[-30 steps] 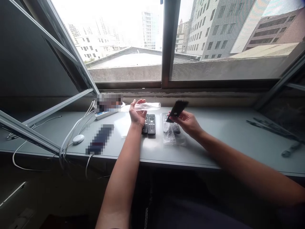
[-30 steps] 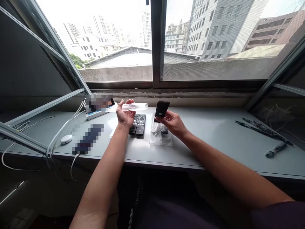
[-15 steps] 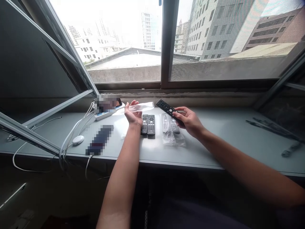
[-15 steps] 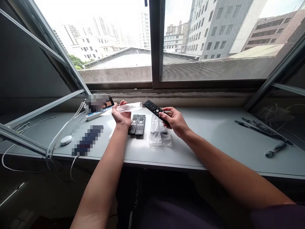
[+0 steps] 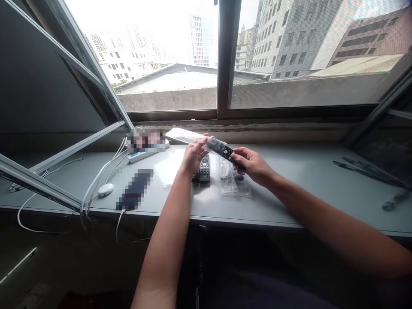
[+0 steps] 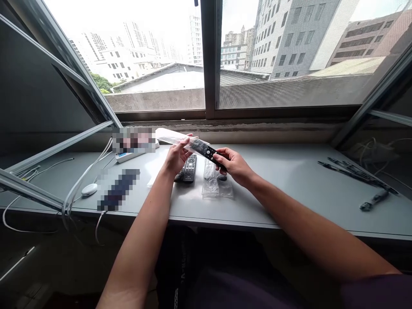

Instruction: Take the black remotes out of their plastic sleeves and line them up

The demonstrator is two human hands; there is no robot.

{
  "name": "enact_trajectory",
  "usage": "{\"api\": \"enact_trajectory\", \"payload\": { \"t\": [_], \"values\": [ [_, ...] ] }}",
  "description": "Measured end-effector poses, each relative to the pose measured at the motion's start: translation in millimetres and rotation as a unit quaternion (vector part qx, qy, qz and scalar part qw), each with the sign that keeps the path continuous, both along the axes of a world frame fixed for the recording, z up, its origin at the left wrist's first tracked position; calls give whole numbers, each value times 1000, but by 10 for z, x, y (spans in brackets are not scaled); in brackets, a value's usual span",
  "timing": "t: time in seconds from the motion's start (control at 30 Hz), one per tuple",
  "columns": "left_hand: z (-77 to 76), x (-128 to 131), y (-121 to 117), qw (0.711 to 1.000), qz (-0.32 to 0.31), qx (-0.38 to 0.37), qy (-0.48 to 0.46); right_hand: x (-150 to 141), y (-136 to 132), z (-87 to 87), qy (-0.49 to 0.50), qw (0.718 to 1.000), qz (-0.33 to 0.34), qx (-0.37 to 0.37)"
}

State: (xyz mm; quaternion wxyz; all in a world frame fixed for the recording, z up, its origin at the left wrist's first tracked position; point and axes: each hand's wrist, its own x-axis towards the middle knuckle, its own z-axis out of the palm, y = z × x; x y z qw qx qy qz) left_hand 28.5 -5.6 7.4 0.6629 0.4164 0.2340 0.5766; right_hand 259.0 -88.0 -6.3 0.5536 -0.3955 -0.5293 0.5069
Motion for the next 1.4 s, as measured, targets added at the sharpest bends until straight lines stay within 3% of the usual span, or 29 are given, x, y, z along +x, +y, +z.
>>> {"api": "enact_trajectory", "payload": {
  "t": [0.13, 0.33, 0.43, 0.8, 1.0, 1.1, 1.23, 1.4],
  "values": [
    [-31, 48, -25, 996, -54, 42, 64, -34, -24, 17, -18, 1000, 10, -2],
    [-61, 56, 72, 998, 51, 39, -1, 3, -63, 80, -93, 996, -7, 9],
    [-60, 46, 102, 996, 71, 43, -16, 22, -62, 85, -124, 992, -6, -8],
    [-66, 110, -57, 989, -71, 69, 108, -37, -44, 1, -25, 999, -16, -12],
    [-51, 51, 54, 998, 39, 38, 26, -42, -53, 8, -25, 999, 7, -35],
    [-45, 33, 82, 998, 58, 32, 10, -53, -76, 31, -19, 999, 29, -38],
    [-41, 58, 22, 999, 15, 41, 31, -57, -81, 40, -25, 999, 35, -30],
    [-33, 91, -108, 987, -111, 62, 93, -22, -50, -7, -117, 992, -31, 48]
  ]
}}
